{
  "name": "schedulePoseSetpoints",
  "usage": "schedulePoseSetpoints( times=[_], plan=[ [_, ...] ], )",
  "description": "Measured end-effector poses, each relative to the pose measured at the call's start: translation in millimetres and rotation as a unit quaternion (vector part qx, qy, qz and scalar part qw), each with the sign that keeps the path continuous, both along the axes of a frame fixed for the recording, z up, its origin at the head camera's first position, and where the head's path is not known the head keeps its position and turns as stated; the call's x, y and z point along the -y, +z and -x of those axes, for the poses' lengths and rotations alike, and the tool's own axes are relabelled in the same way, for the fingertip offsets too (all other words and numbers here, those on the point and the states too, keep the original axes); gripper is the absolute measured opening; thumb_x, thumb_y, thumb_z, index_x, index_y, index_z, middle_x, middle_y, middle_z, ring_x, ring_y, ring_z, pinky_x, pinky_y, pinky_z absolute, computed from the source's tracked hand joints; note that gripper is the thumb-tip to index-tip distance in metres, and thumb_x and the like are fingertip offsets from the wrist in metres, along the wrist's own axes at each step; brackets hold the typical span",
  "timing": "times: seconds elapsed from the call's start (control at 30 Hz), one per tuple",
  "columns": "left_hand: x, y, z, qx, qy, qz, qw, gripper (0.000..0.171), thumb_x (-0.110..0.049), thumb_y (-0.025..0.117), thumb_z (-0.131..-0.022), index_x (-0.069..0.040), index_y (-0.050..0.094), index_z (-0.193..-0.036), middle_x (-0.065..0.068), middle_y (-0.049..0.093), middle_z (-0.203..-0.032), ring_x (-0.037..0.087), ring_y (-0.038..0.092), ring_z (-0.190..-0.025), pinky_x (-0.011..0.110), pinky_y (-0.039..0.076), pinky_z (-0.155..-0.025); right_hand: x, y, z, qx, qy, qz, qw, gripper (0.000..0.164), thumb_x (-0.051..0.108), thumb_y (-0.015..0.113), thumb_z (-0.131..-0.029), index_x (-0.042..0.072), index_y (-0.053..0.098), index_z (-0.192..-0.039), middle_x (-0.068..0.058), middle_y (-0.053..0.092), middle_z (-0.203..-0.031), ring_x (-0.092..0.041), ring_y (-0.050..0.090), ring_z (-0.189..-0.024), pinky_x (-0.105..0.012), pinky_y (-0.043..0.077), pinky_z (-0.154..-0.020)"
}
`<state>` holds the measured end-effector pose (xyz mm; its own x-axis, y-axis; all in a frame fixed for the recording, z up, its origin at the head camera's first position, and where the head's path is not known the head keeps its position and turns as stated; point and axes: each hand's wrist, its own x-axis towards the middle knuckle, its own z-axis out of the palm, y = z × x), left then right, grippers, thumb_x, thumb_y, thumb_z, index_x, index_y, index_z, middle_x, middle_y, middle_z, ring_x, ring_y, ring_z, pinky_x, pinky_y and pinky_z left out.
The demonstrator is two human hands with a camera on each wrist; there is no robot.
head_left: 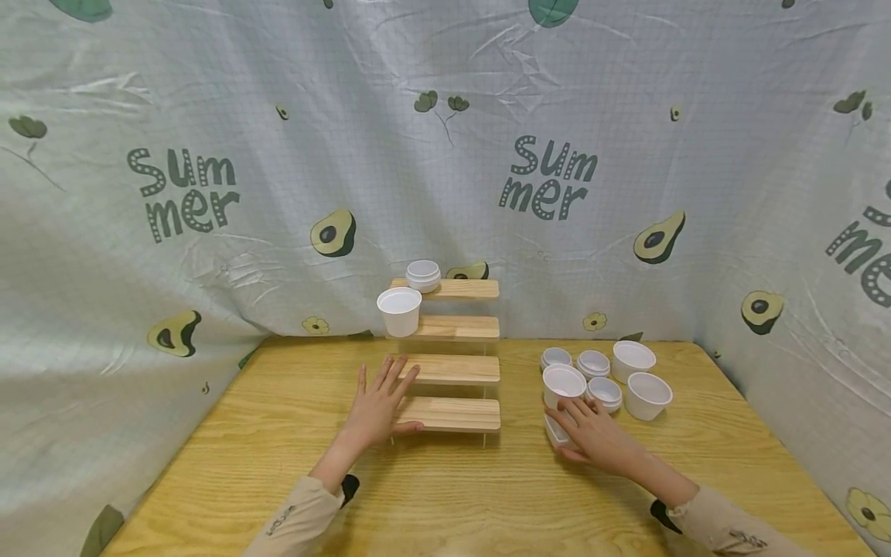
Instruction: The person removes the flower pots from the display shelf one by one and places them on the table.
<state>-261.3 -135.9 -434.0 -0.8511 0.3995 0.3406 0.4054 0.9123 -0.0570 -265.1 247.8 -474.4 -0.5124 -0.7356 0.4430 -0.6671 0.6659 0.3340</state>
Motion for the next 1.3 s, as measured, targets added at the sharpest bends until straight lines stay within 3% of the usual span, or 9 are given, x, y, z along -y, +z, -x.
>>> schedulePoseSetpoints(
  times=[0.5, 0.83, 0.97, 1.1, 1.3],
  plan=[
    [0.5, 0.0, -0.4, 0.013, 0.003, 0.001, 0.9999, 0.093, -0.065, 0.058, -0.068, -0.017, 0.025, -0.142, 0.011, 0.021, -0.148, 0.033, 0.019, -0.136, 0.064, 0.013, -0.103, -0.5, -0.7, -0.4, -0.001, 0.01, 0.022, 1.0, 0.065, 0.045, 0.068, -0.069, 0.012, 0.052, -0.123, -0.009, 0.054, -0.108, -0.025, 0.048, -0.099, -0.046, 0.04, -0.072],
    [0.8, 0.6, 2.2, 0.017, -0.003, -0.012, 0.9998, 0.092, -0.063, 0.057, -0.069, -0.017, 0.025, -0.142, 0.011, 0.021, -0.148, 0.032, 0.018, -0.137, 0.064, 0.011, -0.103, 8.2, 14.1, 2.8, -0.015, 0.018, 0.041, 0.999, 0.063, 0.039, 0.07, -0.069, 0.009, 0.052, -0.121, -0.01, 0.053, -0.107, -0.025, 0.048, -0.094, -0.044, 0.038, -0.071],
    [0.9, 1.6, 2.1, 0.02, -0.003, -0.013, 0.9997, 0.093, -0.064, 0.057, -0.069, -0.017, 0.024, -0.142, 0.011, 0.02, -0.149, 0.032, 0.017, -0.137, 0.064, 0.01, -0.103, 12.8, 20.9, 5.5, -0.011, 0.023, 0.054, 0.998, 0.059, 0.036, 0.068, -0.071, 0.008, 0.051, -0.12, -0.01, 0.051, -0.107, -0.025, 0.046, -0.093, -0.043, 0.036, -0.071],
    [0.7, 3.2, 2.2, 0.016, -0.001, -0.008, 0.9998, 0.092, -0.064, 0.057, -0.068, -0.017, 0.026, -0.142, 0.011, 0.022, -0.148, 0.032, 0.018, -0.137, 0.064, 0.012, -0.103, 18.0, 27.8, 8.2, -0.016, 0.031, 0.064, 0.997, 0.053, 0.043, 0.058, -0.082, 0.008, 0.051, -0.121, -0.011, 0.05, -0.107, -0.026, 0.045, -0.092, -0.043, 0.035, -0.072],
    [0.8, 6.0, 2.3, 0.024, -0.006, -0.013, 0.9996, 0.092, -0.061, 0.059, -0.069, -0.016, 0.026, -0.141, 0.013, 0.022, -0.148, 0.033, 0.018, -0.136, 0.065, 0.01, -0.103, 27.9, 39.3, 13.1, -0.024, 0.041, 0.078, 0.996, 0.053, 0.041, 0.059, -0.081, 0.006, 0.051, -0.12, -0.012, 0.051, -0.107, -0.028, 0.047, -0.094, -0.046, 0.038, -0.074]
  ],
)
